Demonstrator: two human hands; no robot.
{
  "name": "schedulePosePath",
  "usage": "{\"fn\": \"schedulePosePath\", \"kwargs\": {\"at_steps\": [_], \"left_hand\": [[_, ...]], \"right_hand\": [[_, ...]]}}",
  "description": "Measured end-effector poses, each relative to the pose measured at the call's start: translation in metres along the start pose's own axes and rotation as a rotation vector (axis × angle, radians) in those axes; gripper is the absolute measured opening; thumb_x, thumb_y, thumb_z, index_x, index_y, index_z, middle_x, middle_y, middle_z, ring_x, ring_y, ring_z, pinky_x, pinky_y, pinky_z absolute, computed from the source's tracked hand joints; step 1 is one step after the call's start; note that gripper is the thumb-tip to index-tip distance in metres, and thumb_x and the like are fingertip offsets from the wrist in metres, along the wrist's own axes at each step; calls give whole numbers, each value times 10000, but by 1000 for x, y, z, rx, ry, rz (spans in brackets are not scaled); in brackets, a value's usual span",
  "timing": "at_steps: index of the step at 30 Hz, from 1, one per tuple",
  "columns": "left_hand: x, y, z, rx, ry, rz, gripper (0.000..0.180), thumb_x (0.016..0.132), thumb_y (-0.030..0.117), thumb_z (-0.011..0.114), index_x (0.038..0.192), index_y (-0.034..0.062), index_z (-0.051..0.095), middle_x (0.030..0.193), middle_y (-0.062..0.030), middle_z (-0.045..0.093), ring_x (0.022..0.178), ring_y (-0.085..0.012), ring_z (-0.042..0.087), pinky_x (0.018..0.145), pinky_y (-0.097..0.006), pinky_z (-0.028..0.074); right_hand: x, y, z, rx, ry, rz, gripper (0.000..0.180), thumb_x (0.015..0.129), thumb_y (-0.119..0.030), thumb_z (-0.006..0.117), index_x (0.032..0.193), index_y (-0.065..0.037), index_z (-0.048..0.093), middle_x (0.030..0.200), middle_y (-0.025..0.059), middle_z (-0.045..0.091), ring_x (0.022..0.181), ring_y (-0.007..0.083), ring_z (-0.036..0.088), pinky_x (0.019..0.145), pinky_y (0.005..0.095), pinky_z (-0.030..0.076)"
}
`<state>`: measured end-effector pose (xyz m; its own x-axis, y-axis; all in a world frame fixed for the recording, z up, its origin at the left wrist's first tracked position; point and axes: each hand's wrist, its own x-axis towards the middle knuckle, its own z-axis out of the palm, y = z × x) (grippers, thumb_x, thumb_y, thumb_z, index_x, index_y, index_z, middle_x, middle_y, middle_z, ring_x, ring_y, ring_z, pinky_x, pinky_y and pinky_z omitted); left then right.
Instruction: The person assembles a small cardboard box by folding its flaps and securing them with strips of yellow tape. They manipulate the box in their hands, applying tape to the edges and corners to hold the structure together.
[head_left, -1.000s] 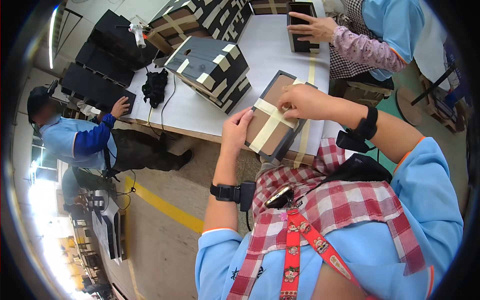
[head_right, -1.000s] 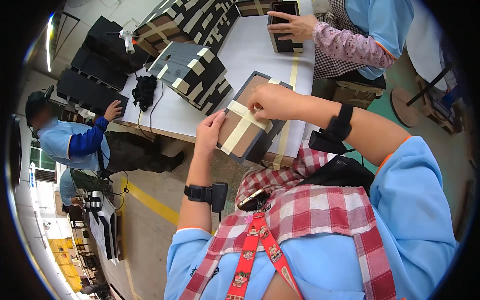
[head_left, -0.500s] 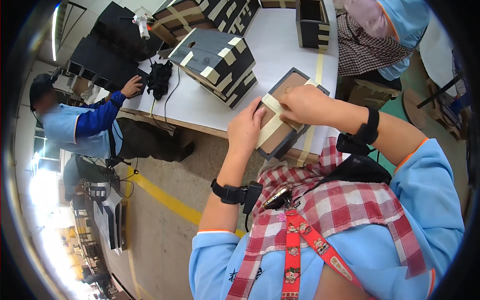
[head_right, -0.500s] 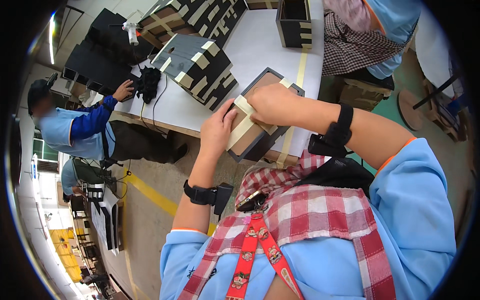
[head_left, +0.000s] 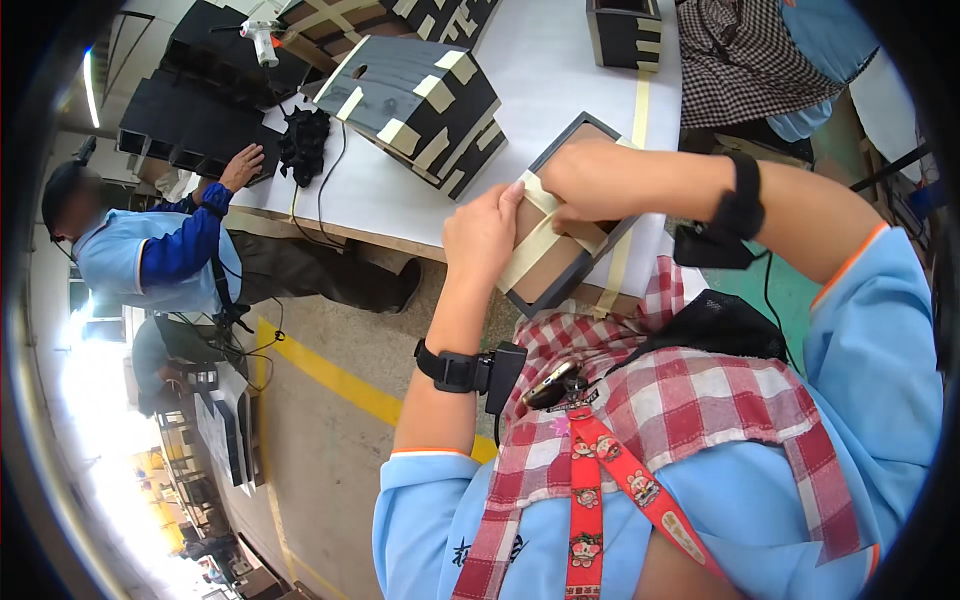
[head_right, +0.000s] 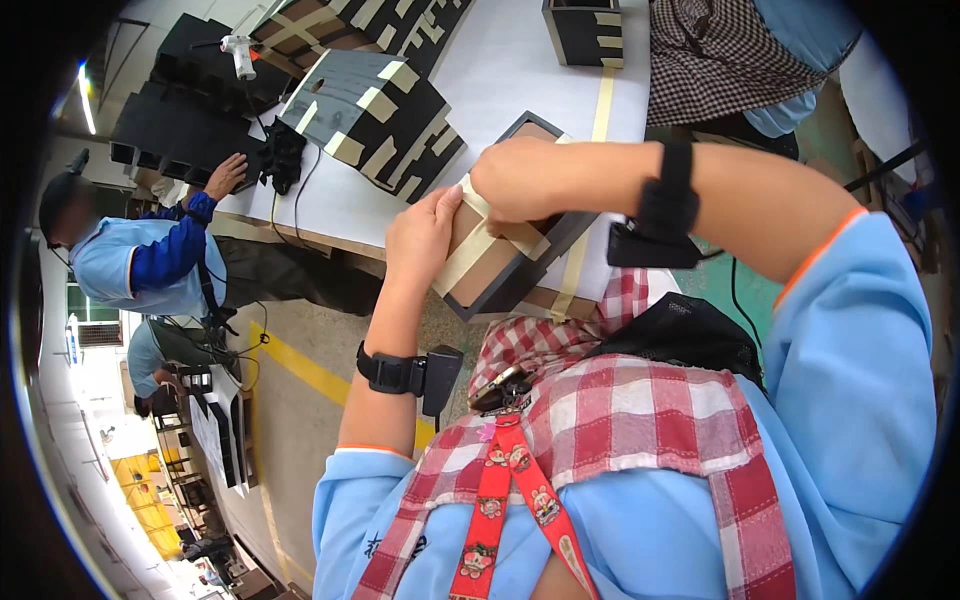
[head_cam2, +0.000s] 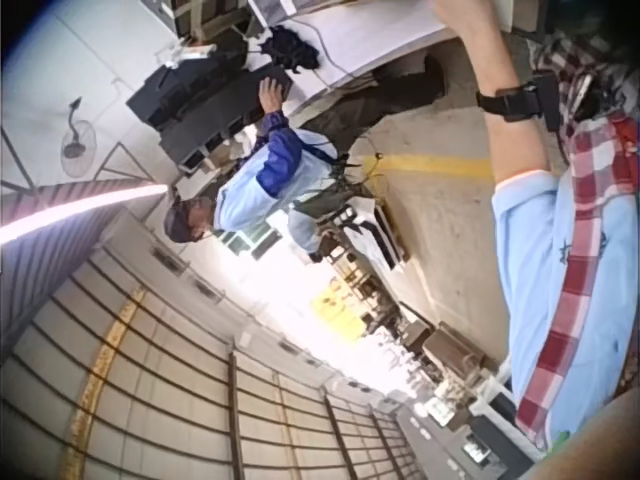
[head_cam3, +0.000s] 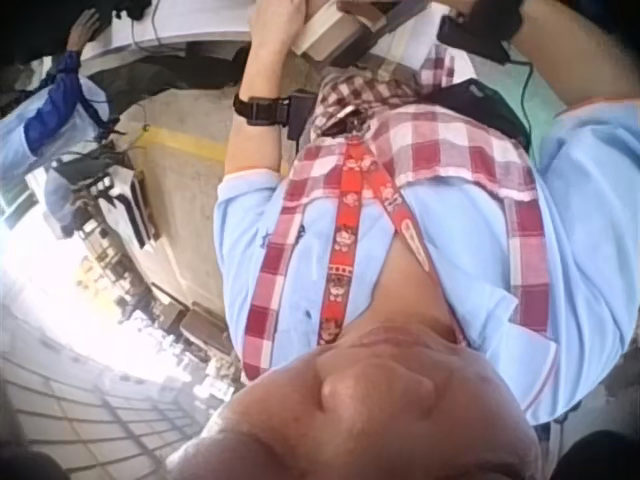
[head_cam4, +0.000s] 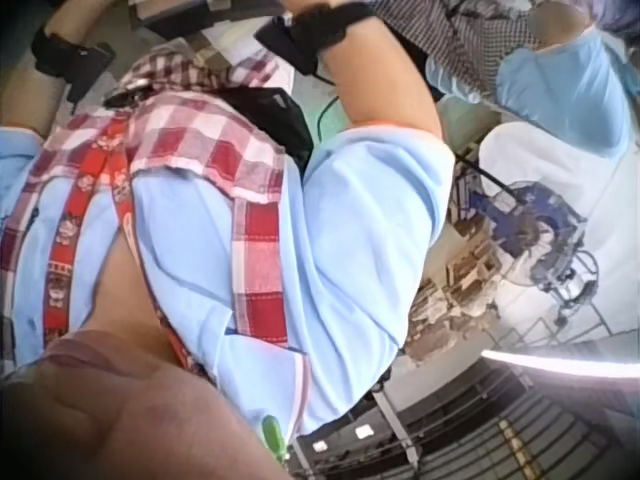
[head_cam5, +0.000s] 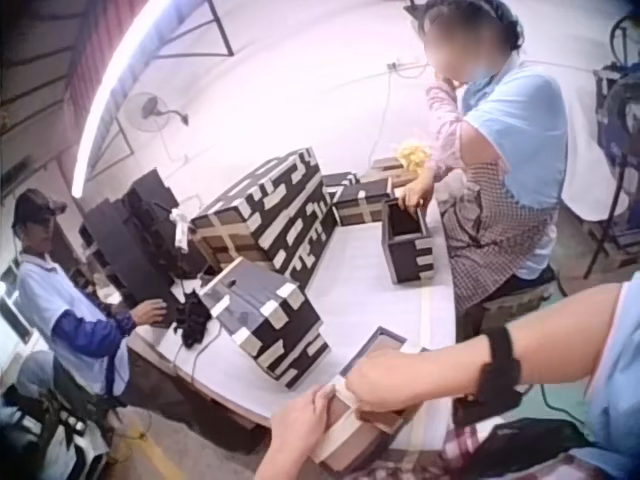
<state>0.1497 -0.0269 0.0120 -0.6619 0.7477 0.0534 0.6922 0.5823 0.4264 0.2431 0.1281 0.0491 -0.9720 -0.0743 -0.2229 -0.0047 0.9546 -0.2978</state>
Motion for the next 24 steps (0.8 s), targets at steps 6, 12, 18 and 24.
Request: {"fn": "schedulePosePath", "kwargs": {"at_steps": [6,12,18,24], "left_hand": [[-2,5,0,21,-15,-110,441,923,476,354,990,168,661,832,-157,652,825,-365,606,712,-455,462],[-2,-2,2,27,-5,-112,456,923,487,343,1002,168,659,857,-149,656,842,-360,606,734,-451,460],[-6,9,-11,35,-61,-45,442,916,457,355,1001,151,662,901,-148,654,868,-353,603,763,-436,455],[5,-1,6,53,-15,-41,481,909,506,361,1047,150,653,929,-158,655,908,-358,601,790,-427,452]], "right_hand": [[20,-8,-27,1,-401,-82,300,787,-318,596,730,-30,661,671,158,630,615,325,619,562,402,490],[-40,3,-10,-491,59,-743,135,697,-166,593,606,-66,603,552,96,565,513,260,584,481,394,464],[-149,69,-3,385,271,68,97,708,-67,526,639,-4,550,539,152,522,491,298,547,479,385,438],[-238,208,183,-96,126,446,180,697,-133,594,620,29,577,526,159,547,516,264,607,528,344,498]]}}
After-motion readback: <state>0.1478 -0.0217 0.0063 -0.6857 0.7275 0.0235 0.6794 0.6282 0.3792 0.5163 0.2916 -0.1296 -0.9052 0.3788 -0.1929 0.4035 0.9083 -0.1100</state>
